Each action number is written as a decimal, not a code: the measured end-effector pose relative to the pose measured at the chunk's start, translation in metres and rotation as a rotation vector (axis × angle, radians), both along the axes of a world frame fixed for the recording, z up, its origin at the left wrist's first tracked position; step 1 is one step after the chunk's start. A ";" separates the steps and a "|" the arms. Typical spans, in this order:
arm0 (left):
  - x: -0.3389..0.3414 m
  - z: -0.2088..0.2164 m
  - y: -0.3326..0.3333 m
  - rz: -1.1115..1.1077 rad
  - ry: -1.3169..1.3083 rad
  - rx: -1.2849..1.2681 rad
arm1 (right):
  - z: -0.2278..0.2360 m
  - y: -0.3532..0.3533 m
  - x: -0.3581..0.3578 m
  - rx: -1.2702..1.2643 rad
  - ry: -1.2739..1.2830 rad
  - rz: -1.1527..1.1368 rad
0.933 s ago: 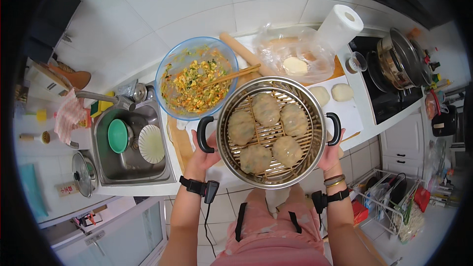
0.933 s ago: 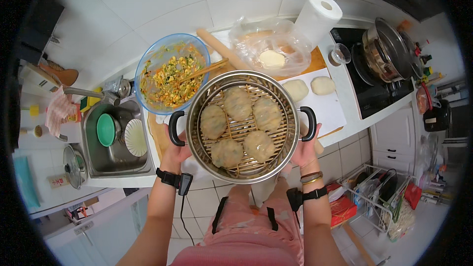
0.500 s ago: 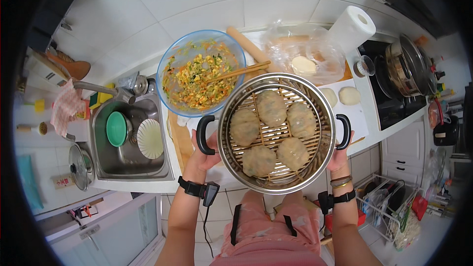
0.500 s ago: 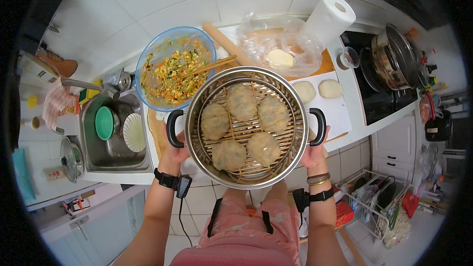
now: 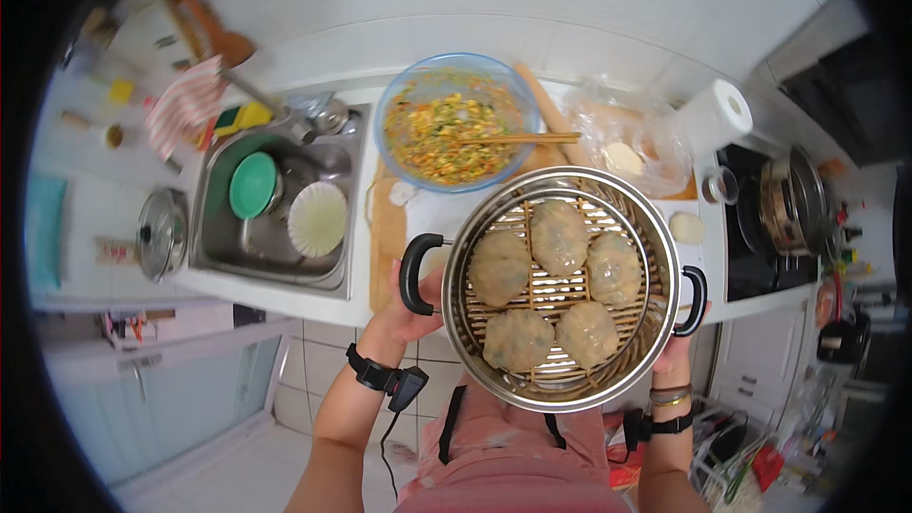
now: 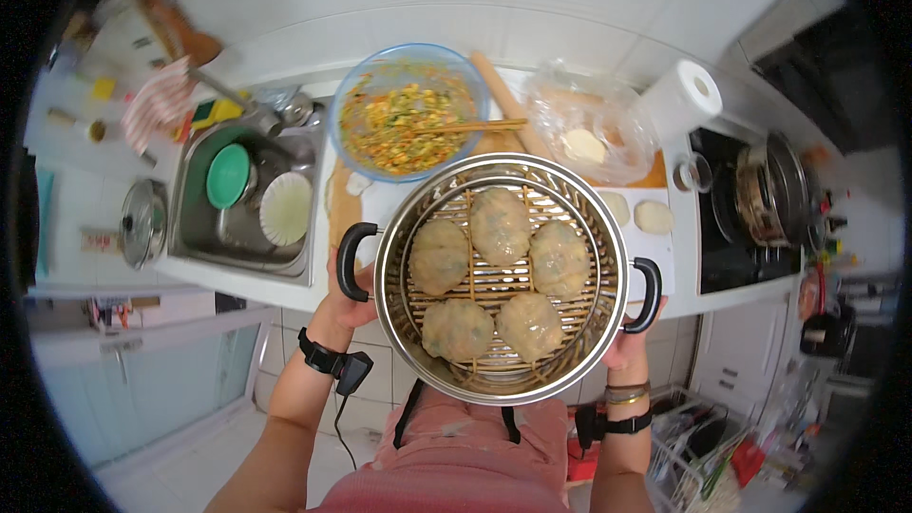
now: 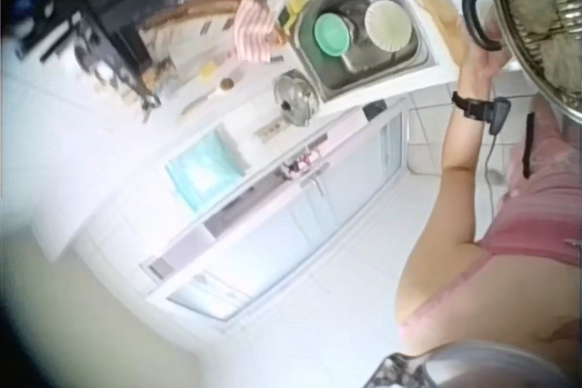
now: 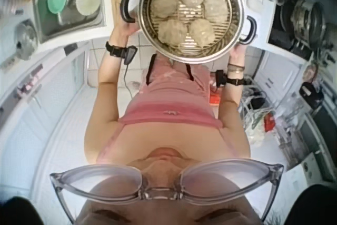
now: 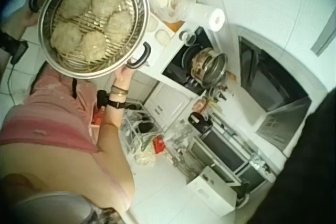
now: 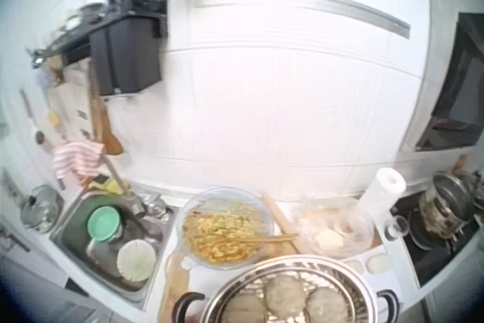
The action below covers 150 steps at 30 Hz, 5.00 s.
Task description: Checking a steamer for dumplings and flattening dough using a rolling pin.
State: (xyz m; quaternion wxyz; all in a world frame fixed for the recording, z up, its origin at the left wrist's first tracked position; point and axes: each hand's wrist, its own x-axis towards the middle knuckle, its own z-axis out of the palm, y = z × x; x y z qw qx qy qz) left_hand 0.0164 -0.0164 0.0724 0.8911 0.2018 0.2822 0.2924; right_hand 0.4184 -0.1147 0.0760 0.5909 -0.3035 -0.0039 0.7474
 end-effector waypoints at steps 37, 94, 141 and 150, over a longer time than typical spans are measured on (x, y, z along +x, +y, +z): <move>0.125 0.027 -0.204 0.644 0.302 0.450 | -0.064 0.061 0.074 0.552 0.195 0.662; 0.005 -0.053 -0.428 1.448 -0.494 0.667 | 0.096 0.028 -0.240 0.404 -0.349 1.552; -0.271 0.073 -0.477 1.370 -0.111 0.488 | 0.183 -0.043 -0.516 0.620 -0.192 1.473; -0.494 0.049 -0.518 1.618 -0.122 0.347 | 0.170 -0.067 -0.823 0.567 -0.005 1.763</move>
